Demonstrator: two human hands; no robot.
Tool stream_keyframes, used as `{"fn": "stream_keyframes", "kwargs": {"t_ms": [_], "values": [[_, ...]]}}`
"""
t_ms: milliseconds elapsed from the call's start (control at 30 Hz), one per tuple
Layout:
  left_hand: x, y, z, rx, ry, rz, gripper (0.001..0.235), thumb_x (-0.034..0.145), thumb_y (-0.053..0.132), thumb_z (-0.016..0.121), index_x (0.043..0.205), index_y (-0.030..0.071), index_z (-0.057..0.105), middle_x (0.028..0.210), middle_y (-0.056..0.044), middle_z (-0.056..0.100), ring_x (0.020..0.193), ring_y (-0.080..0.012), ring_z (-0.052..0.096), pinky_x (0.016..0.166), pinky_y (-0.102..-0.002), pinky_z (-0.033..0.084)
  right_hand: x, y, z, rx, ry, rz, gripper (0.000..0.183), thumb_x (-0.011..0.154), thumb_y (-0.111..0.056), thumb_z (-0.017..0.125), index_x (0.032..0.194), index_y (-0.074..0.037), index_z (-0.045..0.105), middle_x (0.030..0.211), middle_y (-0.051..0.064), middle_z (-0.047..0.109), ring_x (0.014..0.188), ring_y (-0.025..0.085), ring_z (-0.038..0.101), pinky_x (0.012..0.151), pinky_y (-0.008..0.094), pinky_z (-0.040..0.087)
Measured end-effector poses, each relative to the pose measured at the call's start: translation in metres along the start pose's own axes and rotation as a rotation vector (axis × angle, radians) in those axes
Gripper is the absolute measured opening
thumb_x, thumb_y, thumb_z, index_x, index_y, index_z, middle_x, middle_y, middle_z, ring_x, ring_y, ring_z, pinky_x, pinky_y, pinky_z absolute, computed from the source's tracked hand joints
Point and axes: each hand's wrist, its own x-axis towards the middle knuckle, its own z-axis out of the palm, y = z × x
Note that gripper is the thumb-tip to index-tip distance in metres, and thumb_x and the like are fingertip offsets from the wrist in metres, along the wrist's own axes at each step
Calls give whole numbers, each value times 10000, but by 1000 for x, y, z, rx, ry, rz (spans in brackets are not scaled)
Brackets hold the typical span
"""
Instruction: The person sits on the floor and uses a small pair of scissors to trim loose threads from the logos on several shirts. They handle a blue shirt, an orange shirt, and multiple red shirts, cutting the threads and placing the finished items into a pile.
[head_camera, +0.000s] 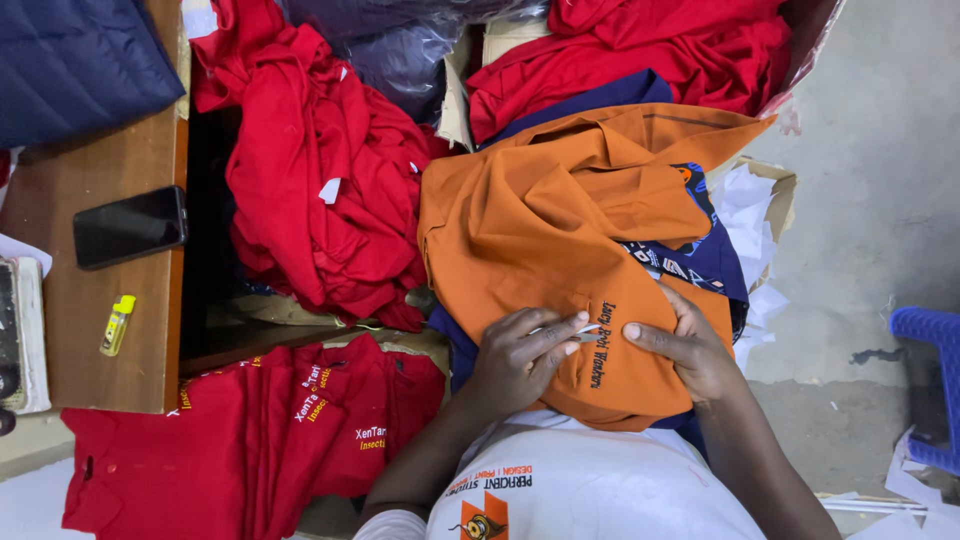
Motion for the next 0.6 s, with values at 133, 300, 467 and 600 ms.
{"fn": "stream_keyframes", "kwargs": {"t_ms": [133, 300, 467, 600], "values": [[3, 1, -5, -8, -14, 1, 268, 1035, 198, 684, 1272, 122, 784, 937, -102, 720, 802, -328, 746, 686, -416, 601, 1, 3, -3, 9, 7, 32, 617, 776, 121, 758, 1378, 49, 641, 963, 231, 757, 875, 362, 794, 663, 560, 675], [4, 2, -5, -1, -22, 26, 263, 1044, 208, 678, 1263, 107, 781, 942, -117, 713, 804, -337, 745, 684, -423, 604, -1, -3, 5, 9, 12, 38, 623, 773, 119, 763, 1379, 56, 632, 970, 236, 761, 872, 376, 795, 649, 560, 677], [4, -3, -8, -55, -59, 29, 250, 1044, 195, 676, 1246, 97, 785, 940, -131, 716, 812, -353, 744, 689, -436, 601, 0, -2, 1, -13, 9, 43, 646, 774, 109, 769, 1400, 48, 626, 987, 229, 766, 892, 368, 794, 665, 563, 681], [5, -3, -10, -57, -67, 26, 250, 1044, 188, 675, 1251, 96, 782, 932, -134, 706, 809, -354, 738, 695, -430, 597, 3, 4, -4, -8, 5, 39, 663, 769, 121, 770, 1411, 49, 620, 978, 228, 764, 903, 384, 795, 669, 598, 687]]}}
